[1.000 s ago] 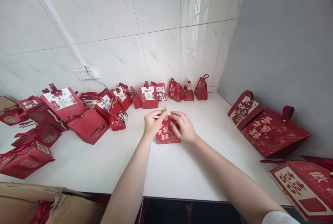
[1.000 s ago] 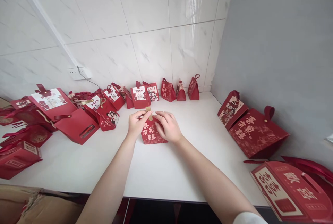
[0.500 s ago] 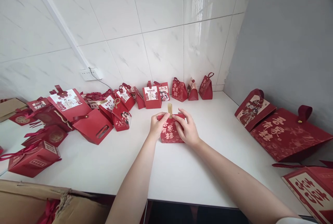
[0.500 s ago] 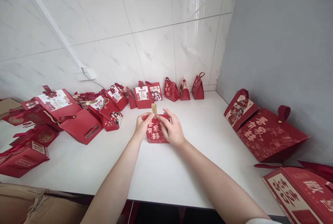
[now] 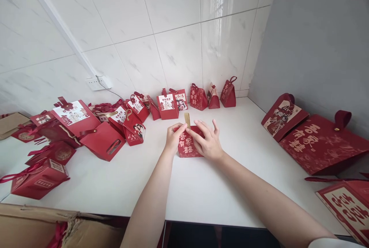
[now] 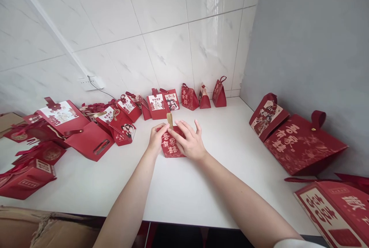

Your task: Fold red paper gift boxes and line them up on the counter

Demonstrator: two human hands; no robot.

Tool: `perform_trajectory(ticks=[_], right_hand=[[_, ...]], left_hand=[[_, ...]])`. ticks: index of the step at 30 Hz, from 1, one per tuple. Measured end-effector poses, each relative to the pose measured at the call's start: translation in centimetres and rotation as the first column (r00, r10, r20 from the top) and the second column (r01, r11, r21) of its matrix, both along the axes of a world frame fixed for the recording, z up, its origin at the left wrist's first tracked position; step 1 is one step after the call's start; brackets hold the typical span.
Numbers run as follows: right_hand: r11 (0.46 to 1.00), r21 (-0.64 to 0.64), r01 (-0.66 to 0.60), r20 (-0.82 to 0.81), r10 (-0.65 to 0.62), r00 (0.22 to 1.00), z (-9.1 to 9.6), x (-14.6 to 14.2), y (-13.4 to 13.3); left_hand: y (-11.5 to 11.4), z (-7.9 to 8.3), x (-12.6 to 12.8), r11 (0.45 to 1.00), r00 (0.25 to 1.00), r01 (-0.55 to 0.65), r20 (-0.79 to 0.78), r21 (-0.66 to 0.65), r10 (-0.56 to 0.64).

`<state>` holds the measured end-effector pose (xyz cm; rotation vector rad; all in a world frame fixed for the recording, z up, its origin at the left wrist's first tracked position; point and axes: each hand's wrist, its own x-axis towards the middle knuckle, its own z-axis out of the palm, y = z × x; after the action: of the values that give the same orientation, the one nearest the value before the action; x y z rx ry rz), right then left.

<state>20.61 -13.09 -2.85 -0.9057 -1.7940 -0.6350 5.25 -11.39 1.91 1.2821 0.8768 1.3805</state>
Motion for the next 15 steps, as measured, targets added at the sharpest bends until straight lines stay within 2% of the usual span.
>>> perform_trajectory(ticks=[4,7,11,15], right_hand=[[0.997,0.079,0.007,0.019,-0.009,1.000,0.1,-0.3,-0.1],[0.998,0.023,0.060,0.025,-0.061,0.998,0.3,-0.5,-0.1],[0.988,-0.129,0.088,0.031,-0.084,0.996,0.4,-0.6,-0.1],[0.977,-0.205,0.064,-0.009,-0.067,0.998,0.4,-0.7,-0.1]], left_hand=[[-0.1,0.3,0.2,0.996,0.997,0.082,0.001,-0.027,-0.082],[-0.1,0.2,0.5,0.996,0.996,0.088,-0.010,-0.023,-0.088],[0.2,-0.1,0.9,0.999,0.998,-0.041,-0.042,0.018,0.042],[0.3,-0.5,1.1,0.986,0.982,-0.138,-0.120,0.092,0.148]])
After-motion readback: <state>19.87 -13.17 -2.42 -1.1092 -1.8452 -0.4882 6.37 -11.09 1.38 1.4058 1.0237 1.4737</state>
